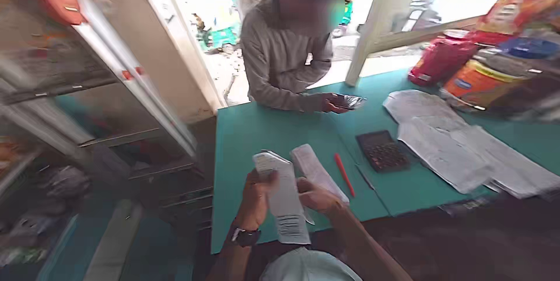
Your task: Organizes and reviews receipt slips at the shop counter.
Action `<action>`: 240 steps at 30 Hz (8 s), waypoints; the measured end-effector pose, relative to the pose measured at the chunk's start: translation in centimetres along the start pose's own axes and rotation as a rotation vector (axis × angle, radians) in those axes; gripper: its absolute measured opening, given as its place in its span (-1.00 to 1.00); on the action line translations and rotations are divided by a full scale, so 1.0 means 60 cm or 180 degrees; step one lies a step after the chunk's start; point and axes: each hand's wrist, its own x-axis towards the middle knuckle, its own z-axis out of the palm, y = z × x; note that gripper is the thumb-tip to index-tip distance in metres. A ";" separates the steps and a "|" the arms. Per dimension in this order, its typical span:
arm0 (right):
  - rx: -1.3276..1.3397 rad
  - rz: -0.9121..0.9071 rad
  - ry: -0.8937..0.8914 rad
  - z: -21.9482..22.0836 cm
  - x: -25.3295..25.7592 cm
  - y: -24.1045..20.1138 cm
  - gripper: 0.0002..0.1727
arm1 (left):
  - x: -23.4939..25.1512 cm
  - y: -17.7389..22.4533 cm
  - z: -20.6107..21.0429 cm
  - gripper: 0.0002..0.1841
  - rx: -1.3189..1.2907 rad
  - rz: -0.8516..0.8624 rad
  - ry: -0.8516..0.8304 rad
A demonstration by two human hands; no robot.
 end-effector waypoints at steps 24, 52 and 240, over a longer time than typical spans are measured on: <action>-0.4837 0.0898 0.3956 -0.287 -0.254 0.035 -0.61 | 0.018 -0.160 -0.144 -0.61 0.1080 -0.0087 0.0946; -0.3990 -0.0062 0.2935 -0.205 -0.179 0.061 -0.43 | 0.010 -0.182 -0.148 -0.27 0.0613 0.0448 0.0804; -0.0373 -0.0573 0.2221 0.127 -0.093 0.126 -0.83 | -0.104 -0.217 -0.181 -0.58 0.5459 0.1943 -0.0792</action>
